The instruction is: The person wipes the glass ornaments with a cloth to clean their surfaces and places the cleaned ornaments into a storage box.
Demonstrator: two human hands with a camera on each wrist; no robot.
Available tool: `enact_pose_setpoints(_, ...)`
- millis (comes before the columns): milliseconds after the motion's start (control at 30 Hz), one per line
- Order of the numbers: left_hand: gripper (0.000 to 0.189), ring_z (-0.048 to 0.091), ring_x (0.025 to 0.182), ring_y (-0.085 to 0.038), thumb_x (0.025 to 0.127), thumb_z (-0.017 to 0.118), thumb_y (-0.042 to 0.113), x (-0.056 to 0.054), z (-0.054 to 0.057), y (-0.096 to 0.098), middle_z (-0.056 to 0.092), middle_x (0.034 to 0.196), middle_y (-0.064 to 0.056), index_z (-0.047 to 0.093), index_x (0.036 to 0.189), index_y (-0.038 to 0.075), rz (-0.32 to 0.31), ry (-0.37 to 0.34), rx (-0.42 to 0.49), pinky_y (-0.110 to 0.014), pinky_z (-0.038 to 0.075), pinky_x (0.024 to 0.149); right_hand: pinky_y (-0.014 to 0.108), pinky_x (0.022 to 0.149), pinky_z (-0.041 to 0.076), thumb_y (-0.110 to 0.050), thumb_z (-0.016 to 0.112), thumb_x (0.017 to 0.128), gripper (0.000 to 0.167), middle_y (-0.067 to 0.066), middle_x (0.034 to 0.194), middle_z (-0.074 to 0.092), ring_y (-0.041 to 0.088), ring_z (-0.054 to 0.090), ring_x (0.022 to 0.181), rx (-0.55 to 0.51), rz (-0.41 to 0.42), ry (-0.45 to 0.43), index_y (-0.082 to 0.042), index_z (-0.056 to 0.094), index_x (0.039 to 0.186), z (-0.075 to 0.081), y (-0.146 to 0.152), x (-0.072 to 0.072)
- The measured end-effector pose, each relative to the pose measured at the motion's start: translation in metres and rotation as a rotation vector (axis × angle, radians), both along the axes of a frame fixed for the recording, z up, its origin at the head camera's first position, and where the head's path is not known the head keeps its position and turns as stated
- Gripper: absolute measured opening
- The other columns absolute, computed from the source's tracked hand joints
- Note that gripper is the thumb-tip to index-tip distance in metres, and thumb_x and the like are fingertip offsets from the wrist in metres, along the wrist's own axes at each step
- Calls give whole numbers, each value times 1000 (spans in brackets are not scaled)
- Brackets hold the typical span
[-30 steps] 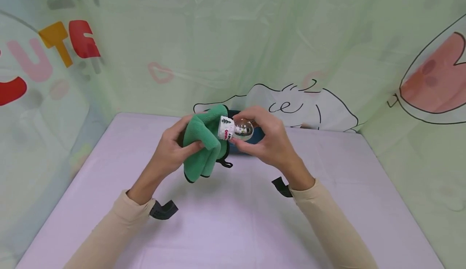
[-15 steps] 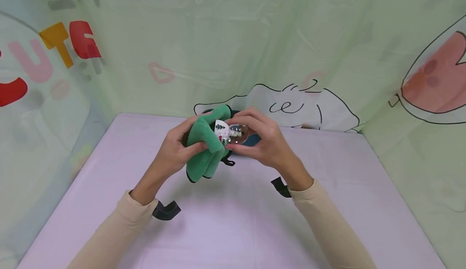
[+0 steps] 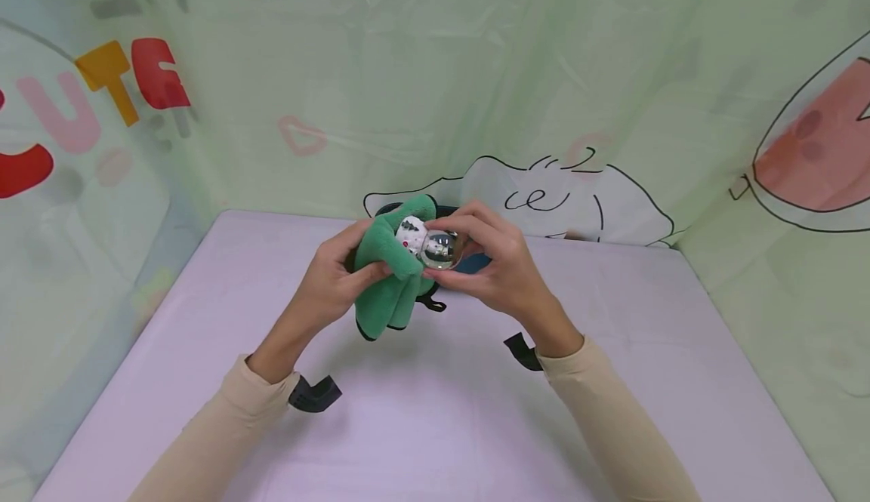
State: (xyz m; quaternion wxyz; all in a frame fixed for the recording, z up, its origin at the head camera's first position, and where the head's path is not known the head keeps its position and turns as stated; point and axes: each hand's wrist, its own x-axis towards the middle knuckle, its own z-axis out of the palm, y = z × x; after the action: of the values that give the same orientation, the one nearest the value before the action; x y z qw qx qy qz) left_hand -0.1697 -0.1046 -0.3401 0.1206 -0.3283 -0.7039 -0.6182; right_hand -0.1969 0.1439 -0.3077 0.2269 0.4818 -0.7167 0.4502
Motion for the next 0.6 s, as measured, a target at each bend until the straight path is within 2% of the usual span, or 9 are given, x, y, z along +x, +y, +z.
enact_pose_setpoints(200,47,59,112,-23,92,72,2,0,0,0,61,126,-14,57,136,-2,16,39,-24,-31,55,94,22,65,56,0,91,69,54,8,98,58,12,55,73,14,-35,25,-3,70,118,1,0,2)
enact_pose_setpoints(600,46,60,111,-21,91,69,-8,0,0,-4,62,128,-15,58,135,-3,27,71,-52,-28,54,93,21,68,56,-5,91,71,51,6,99,58,10,59,81,22,-62,13,-5,71,117,1,1,2)
